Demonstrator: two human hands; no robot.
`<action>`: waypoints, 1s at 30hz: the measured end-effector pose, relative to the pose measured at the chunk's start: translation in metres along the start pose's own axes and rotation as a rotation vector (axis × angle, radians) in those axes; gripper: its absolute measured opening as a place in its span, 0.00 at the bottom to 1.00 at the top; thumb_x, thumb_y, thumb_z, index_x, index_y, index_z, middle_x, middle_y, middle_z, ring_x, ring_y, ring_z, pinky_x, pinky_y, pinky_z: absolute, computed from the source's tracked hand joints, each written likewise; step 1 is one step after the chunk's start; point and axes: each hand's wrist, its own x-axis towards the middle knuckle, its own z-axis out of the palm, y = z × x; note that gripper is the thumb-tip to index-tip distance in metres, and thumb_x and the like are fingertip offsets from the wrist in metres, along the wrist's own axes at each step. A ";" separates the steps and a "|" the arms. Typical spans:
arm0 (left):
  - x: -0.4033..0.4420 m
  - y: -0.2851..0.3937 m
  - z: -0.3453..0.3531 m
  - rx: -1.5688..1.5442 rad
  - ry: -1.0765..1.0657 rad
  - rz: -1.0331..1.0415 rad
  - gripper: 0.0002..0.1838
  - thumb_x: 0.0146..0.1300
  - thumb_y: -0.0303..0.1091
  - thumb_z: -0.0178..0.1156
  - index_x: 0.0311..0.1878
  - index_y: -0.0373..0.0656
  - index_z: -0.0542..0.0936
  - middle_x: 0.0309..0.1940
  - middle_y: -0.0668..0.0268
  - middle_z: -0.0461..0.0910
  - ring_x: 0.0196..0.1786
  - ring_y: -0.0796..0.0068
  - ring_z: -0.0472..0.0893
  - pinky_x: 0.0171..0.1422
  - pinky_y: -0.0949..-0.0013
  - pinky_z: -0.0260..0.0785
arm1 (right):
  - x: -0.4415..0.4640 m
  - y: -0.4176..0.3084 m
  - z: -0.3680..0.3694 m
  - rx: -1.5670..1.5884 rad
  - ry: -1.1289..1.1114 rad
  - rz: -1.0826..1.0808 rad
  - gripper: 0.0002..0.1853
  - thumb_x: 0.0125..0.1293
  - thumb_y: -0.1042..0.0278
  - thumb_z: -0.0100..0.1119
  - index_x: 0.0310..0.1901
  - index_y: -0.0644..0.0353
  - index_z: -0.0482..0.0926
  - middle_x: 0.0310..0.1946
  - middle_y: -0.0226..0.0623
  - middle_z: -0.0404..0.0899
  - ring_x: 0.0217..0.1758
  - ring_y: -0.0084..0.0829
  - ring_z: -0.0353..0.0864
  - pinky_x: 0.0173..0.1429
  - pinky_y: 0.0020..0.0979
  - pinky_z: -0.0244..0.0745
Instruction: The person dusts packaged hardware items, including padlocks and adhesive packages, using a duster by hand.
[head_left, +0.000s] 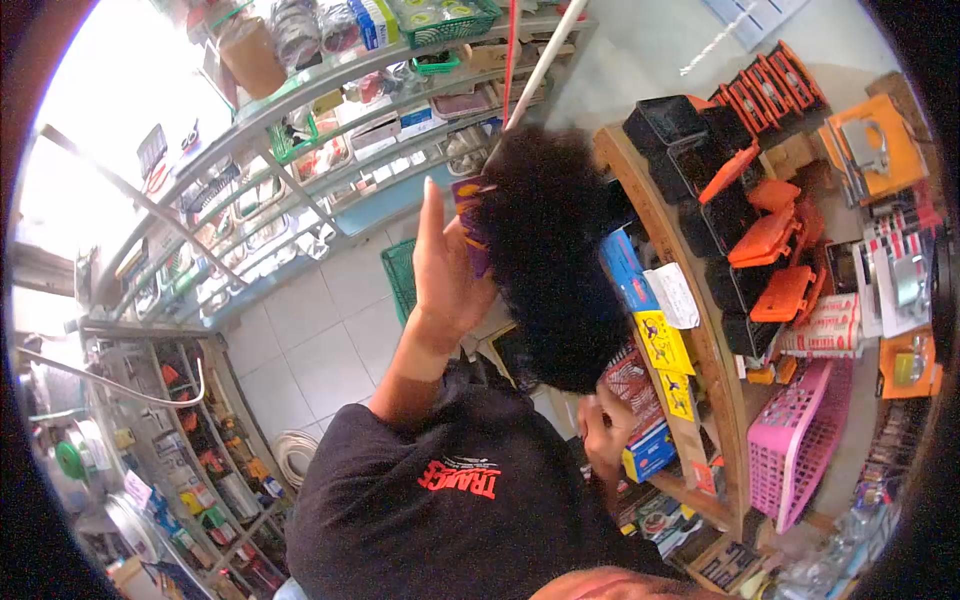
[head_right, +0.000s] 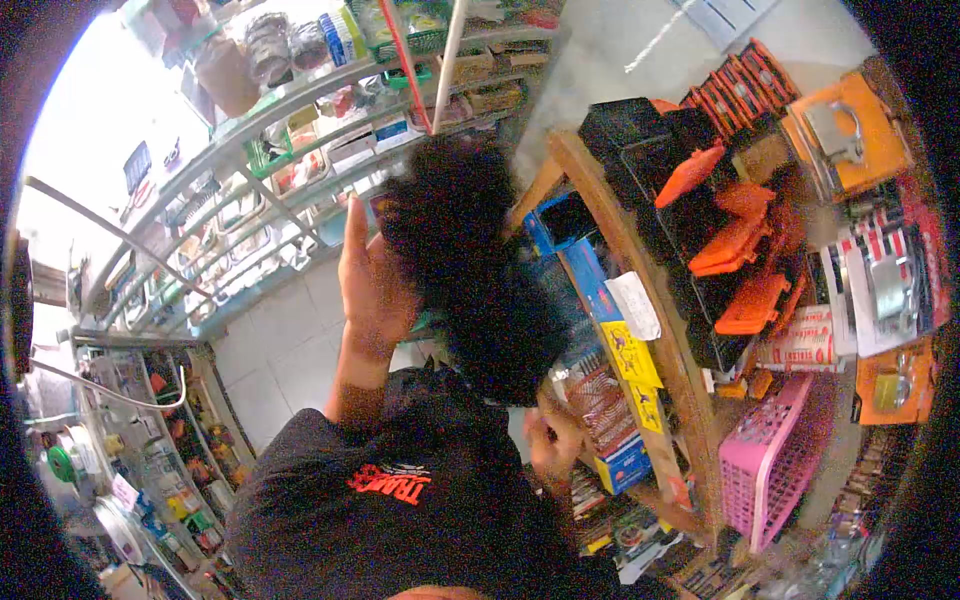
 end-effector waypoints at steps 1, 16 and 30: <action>-0.001 -0.001 0.002 -0.119 0.147 -0.023 0.32 0.71 0.56 0.41 0.67 0.41 0.64 0.60 0.51 0.72 0.63 0.45 0.72 0.67 0.44 0.63 | 0.003 0.003 -0.002 -0.033 -0.061 -0.053 0.09 0.68 0.75 0.50 0.30 0.69 0.74 0.16 0.27 0.67 0.17 0.16 0.61 0.22 0.22 0.53; -0.003 -0.006 -0.019 0.088 -0.021 -0.034 0.43 0.68 0.67 0.34 0.66 0.35 0.66 0.62 0.44 0.69 0.62 0.48 0.73 0.68 0.51 0.63 | -0.003 0.007 -0.022 -0.059 -0.228 -0.045 0.14 0.64 0.78 0.53 0.51 0.66 0.79 0.21 0.31 0.75 0.21 0.21 0.70 0.27 0.24 0.66; 0.004 -0.015 -0.022 -0.040 -0.217 -0.009 0.32 0.72 0.54 0.37 0.65 0.37 0.67 0.59 0.48 0.73 0.61 0.47 0.73 0.69 0.48 0.61 | -0.009 0.010 -0.006 0.027 -0.035 0.057 0.07 0.66 0.76 0.54 0.30 0.68 0.75 0.19 0.30 0.71 0.19 0.18 0.65 0.23 0.24 0.58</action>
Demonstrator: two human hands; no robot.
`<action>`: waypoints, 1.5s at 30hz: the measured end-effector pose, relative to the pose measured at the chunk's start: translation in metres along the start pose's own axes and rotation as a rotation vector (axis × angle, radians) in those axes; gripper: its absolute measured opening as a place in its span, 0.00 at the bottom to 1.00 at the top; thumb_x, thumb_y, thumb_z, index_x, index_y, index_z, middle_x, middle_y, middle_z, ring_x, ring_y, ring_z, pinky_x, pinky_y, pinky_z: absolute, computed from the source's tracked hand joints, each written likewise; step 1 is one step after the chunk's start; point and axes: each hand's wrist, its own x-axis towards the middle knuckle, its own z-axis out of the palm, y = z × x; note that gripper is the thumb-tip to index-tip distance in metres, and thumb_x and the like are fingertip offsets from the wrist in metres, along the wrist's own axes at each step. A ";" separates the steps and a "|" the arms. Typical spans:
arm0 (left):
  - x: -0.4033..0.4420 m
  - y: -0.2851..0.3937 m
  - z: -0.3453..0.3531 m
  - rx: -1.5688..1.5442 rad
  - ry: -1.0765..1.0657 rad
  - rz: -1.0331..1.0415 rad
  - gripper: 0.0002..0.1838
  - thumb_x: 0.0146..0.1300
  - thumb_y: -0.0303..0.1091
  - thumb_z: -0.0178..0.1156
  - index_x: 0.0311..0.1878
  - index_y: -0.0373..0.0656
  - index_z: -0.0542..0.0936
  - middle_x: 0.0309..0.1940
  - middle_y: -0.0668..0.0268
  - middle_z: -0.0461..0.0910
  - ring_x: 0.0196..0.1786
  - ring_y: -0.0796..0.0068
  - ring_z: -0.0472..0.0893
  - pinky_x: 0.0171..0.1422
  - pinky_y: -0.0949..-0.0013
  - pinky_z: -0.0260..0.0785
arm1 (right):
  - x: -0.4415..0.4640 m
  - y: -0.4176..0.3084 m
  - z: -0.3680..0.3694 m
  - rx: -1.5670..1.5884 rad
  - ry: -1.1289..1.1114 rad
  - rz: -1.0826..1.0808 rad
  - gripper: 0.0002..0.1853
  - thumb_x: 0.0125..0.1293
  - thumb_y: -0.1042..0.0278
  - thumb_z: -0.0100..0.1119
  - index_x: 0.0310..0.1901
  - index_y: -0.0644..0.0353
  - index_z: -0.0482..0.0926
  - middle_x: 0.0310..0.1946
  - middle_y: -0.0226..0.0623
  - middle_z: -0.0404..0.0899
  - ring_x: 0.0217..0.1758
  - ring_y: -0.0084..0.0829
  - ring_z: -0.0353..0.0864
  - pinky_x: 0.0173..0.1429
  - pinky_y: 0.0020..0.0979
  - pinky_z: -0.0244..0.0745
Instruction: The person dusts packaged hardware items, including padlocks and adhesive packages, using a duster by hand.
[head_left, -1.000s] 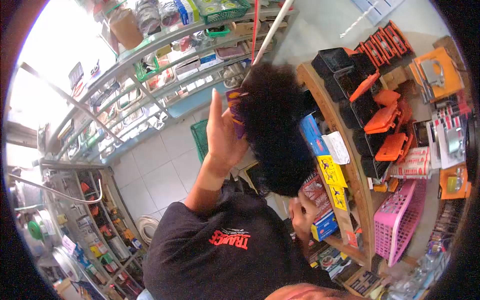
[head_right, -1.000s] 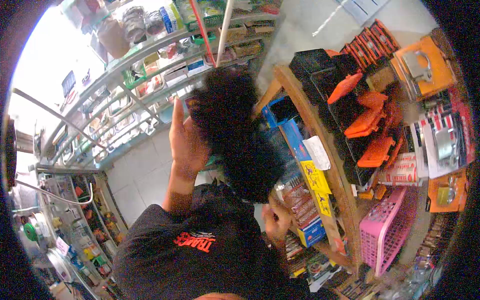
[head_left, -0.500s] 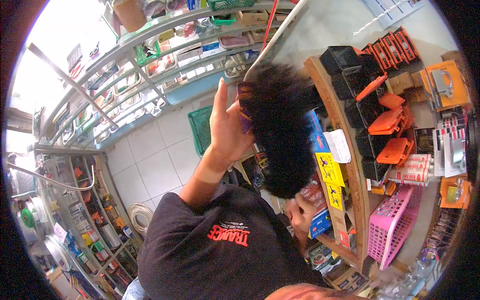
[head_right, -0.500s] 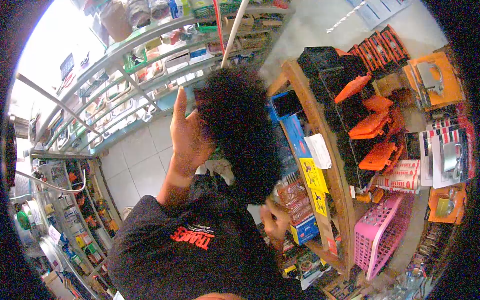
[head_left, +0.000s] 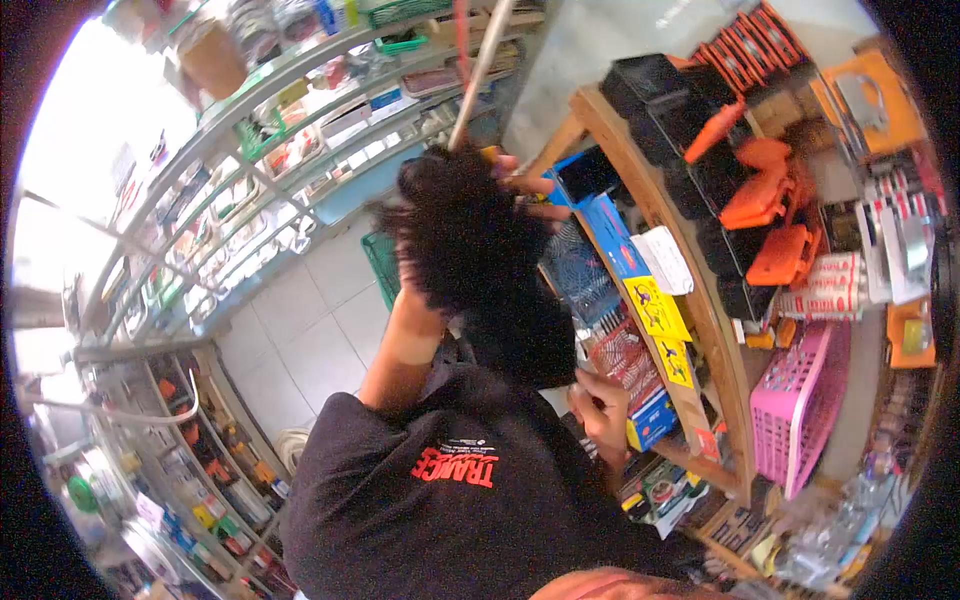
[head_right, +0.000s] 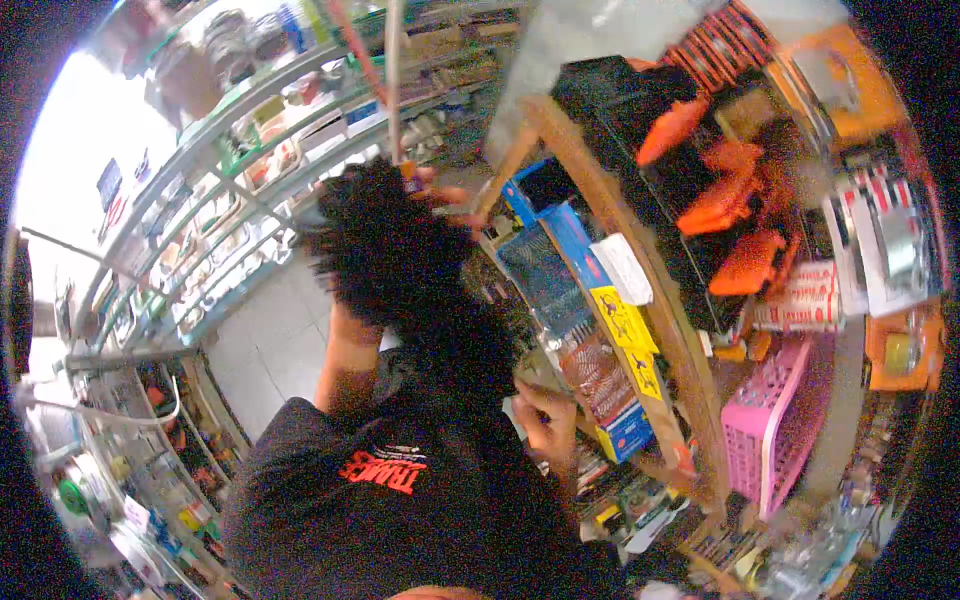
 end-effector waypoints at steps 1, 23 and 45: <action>0.000 -0.002 -0.005 0.158 -0.116 -0.022 0.30 0.73 0.52 0.37 0.65 0.37 0.68 0.59 0.49 0.73 0.61 0.49 0.74 0.69 0.50 0.61 | 0.000 0.004 0.000 0.009 0.007 -0.016 0.05 0.65 0.76 0.55 0.33 0.68 0.76 0.20 0.31 0.72 0.20 0.18 0.66 0.24 0.25 0.60; 0.019 -0.007 -0.001 0.310 0.382 0.019 0.30 0.73 0.53 0.37 0.67 0.39 0.66 0.63 0.55 0.70 0.66 0.53 0.69 0.71 0.41 0.56 | -0.002 0.006 -0.025 0.205 0.035 0.026 0.14 0.67 0.72 0.57 0.52 0.65 0.80 0.25 0.31 0.79 0.26 0.19 0.75 0.34 0.24 0.71; 0.023 -0.012 -0.005 -0.146 0.374 -0.150 0.34 0.71 0.57 0.38 0.62 0.34 0.69 0.62 0.46 0.69 0.62 0.42 0.71 0.69 0.43 0.60 | -0.005 0.007 -0.035 0.165 -0.043 0.141 0.14 0.65 0.73 0.58 0.52 0.66 0.79 0.20 0.27 0.74 0.19 0.18 0.68 0.26 0.24 0.66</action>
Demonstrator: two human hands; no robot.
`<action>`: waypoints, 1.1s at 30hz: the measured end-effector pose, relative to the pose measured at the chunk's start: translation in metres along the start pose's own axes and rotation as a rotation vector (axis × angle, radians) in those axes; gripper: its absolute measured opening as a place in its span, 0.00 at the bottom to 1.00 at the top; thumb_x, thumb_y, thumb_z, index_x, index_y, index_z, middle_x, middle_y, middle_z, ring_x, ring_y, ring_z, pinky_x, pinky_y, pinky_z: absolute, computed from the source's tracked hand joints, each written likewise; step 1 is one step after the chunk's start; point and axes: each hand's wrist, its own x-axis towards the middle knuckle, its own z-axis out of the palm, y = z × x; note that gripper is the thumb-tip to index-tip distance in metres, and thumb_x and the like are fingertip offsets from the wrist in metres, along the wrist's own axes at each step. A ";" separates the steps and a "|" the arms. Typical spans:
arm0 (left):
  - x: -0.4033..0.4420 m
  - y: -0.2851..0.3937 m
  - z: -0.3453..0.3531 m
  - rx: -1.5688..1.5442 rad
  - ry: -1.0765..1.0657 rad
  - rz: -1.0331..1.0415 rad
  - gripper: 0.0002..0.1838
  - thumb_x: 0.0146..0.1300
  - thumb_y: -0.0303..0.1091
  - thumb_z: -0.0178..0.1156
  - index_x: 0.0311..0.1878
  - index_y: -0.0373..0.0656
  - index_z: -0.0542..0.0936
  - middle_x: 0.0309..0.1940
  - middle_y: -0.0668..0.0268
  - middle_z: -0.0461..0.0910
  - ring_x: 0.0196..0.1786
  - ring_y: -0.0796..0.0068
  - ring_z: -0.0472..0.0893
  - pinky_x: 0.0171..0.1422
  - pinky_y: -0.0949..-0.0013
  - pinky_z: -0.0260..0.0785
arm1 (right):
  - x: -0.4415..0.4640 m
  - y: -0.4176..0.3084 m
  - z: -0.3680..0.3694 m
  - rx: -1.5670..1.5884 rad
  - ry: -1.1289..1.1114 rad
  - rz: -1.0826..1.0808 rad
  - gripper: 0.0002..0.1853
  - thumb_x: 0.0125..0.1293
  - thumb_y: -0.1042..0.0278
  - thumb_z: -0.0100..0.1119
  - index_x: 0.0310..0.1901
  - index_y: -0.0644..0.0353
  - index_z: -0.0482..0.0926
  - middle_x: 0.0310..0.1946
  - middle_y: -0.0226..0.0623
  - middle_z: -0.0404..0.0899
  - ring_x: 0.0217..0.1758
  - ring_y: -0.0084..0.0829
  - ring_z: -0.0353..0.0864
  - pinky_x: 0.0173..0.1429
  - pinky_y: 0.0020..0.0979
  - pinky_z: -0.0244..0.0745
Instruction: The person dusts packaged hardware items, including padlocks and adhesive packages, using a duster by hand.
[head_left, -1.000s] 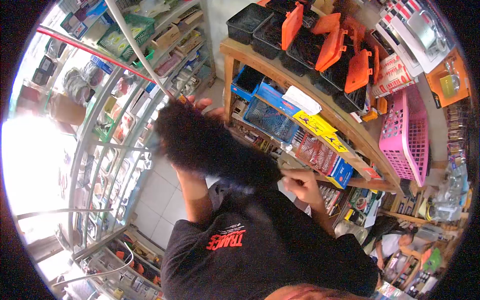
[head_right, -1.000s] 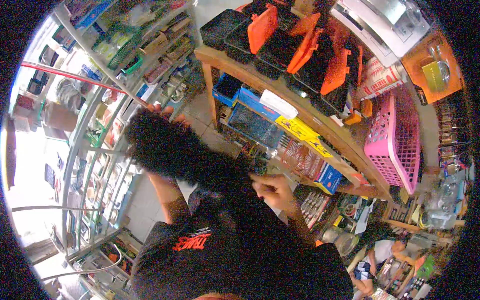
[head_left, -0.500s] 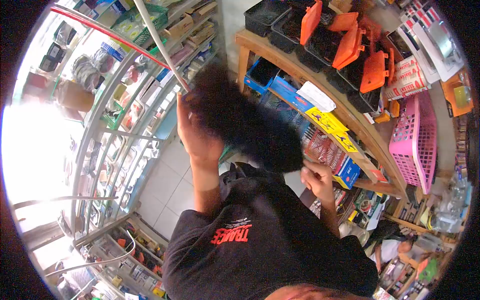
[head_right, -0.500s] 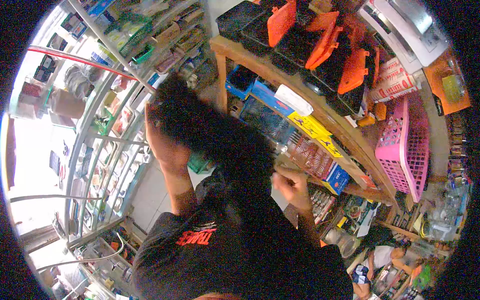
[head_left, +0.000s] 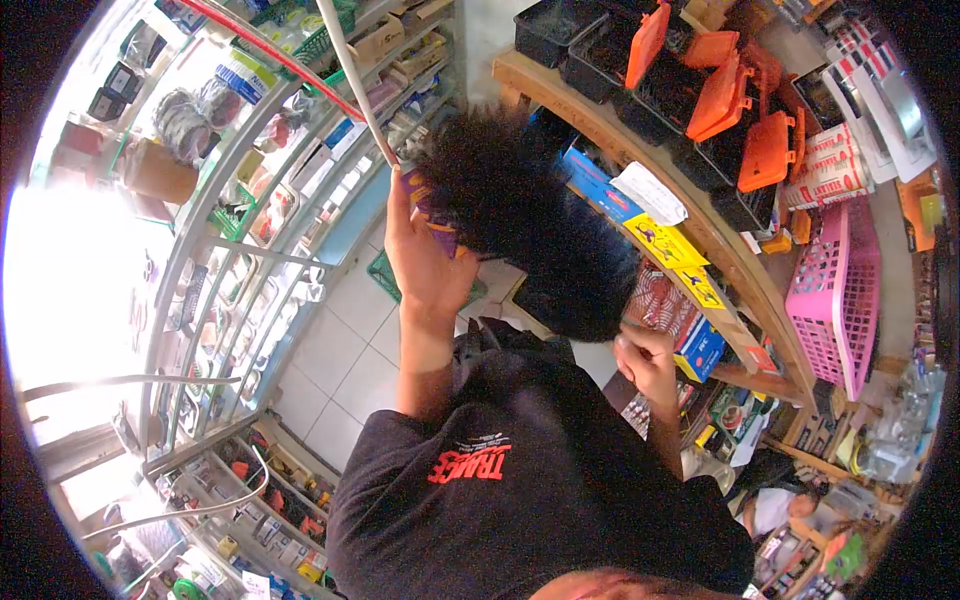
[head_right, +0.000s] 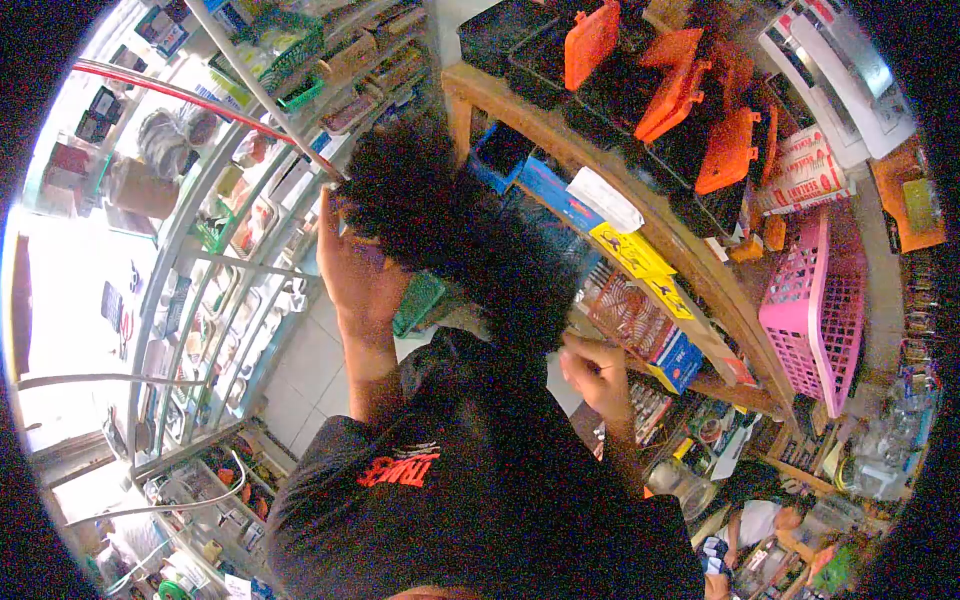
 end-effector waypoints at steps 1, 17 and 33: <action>-0.001 -0.007 0.009 0.195 0.020 0.077 0.33 0.72 0.57 0.38 0.63 0.35 0.69 0.62 0.47 0.70 0.63 0.45 0.71 0.70 0.44 0.60 | 0.000 0.003 -0.002 -0.041 -0.061 -0.044 0.14 0.66 0.73 0.58 0.52 0.66 0.79 0.20 0.27 0.74 0.19 0.18 0.67 0.25 0.23 0.65; 0.011 0.008 -0.041 0.106 -0.177 0.038 0.31 0.71 0.56 0.43 0.62 0.39 0.72 0.56 0.56 0.77 0.59 0.59 0.76 0.69 0.56 0.63 | -0.007 0.008 0.009 -0.080 0.064 -0.031 0.10 0.64 0.72 0.58 0.43 0.69 0.81 0.22 0.30 0.74 0.23 0.18 0.70 0.27 0.23 0.64; 0.004 0.004 -0.021 0.239 0.004 0.144 0.45 0.64 0.71 0.40 0.67 0.38 0.63 0.63 0.47 0.69 0.64 0.40 0.69 0.71 0.43 0.57 | -0.017 0.031 0.014 -0.070 0.073 0.064 0.19 0.63 0.78 0.56 0.57 0.64 0.77 0.20 0.27 0.71 0.22 0.18 0.67 0.28 0.22 0.64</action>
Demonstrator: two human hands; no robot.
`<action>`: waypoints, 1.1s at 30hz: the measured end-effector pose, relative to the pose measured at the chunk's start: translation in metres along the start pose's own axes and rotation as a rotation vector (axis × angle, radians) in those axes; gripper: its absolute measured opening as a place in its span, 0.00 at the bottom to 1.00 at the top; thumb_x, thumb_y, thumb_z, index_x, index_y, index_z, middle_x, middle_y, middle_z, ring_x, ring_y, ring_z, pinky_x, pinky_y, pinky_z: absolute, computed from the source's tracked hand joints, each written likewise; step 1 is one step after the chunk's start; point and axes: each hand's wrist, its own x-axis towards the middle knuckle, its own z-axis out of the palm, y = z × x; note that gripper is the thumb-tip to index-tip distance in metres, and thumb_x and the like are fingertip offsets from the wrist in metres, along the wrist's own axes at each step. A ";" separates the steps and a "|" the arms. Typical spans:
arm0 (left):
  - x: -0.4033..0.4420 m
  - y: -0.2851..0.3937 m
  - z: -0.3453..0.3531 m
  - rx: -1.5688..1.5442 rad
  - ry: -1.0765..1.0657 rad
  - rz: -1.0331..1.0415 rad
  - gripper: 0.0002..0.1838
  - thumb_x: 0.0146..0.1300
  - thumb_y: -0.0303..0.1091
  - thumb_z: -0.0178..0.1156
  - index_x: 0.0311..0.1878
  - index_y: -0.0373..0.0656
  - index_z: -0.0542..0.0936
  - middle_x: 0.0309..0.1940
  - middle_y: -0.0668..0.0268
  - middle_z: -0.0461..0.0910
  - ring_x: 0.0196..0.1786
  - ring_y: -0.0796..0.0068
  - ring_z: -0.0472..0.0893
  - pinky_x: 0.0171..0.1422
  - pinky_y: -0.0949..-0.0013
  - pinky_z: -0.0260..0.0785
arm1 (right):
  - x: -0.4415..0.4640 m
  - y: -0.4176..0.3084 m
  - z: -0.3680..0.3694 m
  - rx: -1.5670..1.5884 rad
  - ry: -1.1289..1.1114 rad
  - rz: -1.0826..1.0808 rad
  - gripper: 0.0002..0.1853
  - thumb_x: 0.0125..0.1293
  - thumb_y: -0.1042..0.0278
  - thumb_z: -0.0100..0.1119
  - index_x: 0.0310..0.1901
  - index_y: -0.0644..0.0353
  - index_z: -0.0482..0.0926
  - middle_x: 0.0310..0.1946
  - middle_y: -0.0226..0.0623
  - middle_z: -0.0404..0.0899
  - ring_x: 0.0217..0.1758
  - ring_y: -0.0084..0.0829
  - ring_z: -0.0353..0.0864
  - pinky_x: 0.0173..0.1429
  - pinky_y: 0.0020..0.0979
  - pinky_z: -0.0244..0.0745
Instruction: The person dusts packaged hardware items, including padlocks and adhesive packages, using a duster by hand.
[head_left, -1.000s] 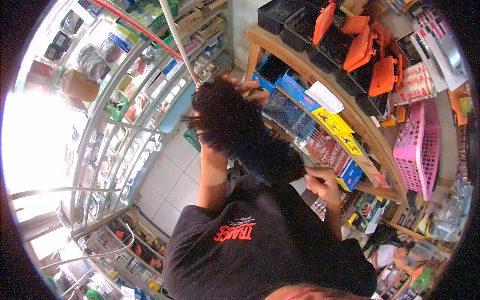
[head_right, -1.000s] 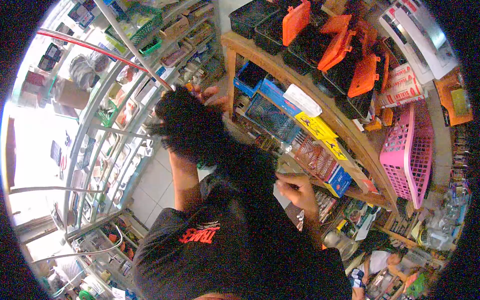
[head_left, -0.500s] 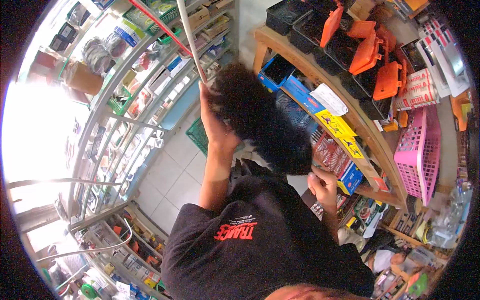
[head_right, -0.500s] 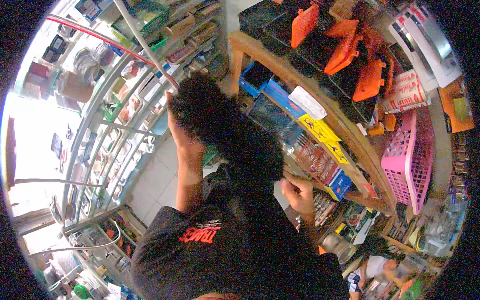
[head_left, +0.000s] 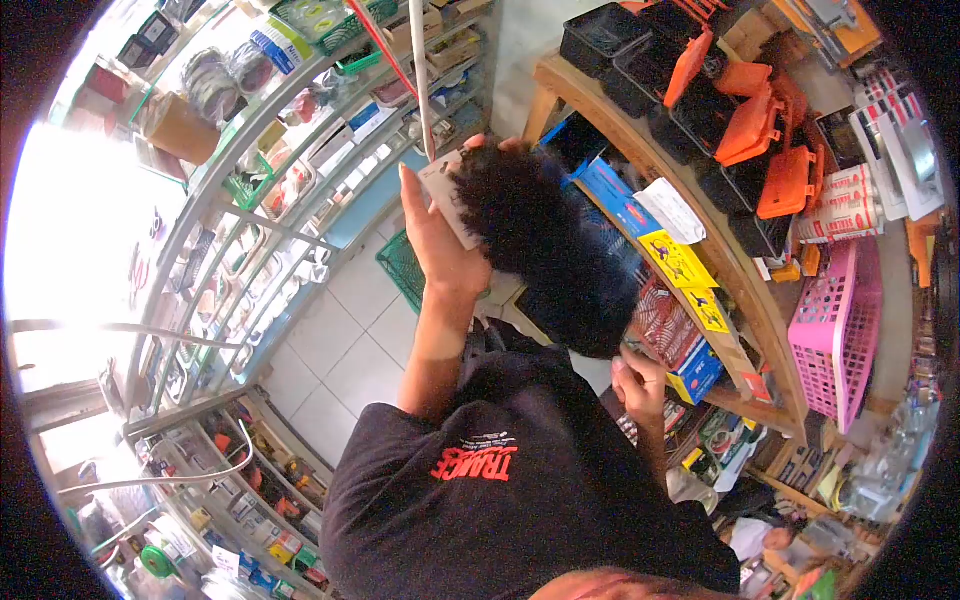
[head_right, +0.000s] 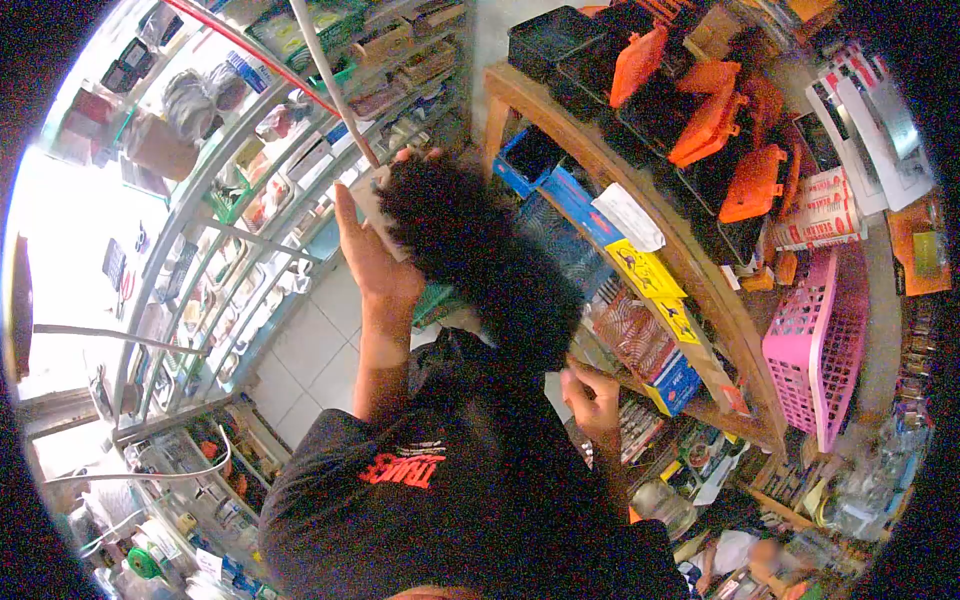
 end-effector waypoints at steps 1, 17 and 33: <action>-0.002 -0.001 0.006 0.024 0.067 0.018 0.44 0.64 0.71 0.40 0.67 0.38 0.63 0.63 0.47 0.69 0.64 0.40 0.69 0.71 0.43 0.56 | -0.001 -0.004 0.000 -0.010 -0.073 -0.056 0.17 0.64 0.78 0.56 0.55 0.64 0.78 0.20 0.27 0.71 0.22 0.17 0.67 0.28 0.22 0.63; 0.002 -0.010 -0.001 -0.063 -0.308 -0.152 0.41 0.65 0.68 0.40 0.62 0.36 0.71 0.59 0.48 0.74 0.61 0.52 0.74 0.69 0.51 0.63 | 0.002 -0.017 0.006 0.050 -0.116 -0.077 0.07 0.66 0.74 0.55 0.40 0.69 0.80 0.21 0.28 0.72 0.22 0.18 0.67 0.27 0.24 0.64; -0.004 -0.010 -0.001 0.097 -0.152 -0.112 0.39 0.69 0.62 0.39 0.67 0.36 0.64 0.62 0.51 0.71 0.62 0.53 0.74 0.70 0.52 0.63 | 0.006 -0.040 0.014 0.112 -0.101 -0.112 0.13 0.67 0.79 0.54 0.52 0.65 0.78 0.24 0.29 0.72 0.24 0.20 0.67 0.28 0.23 0.63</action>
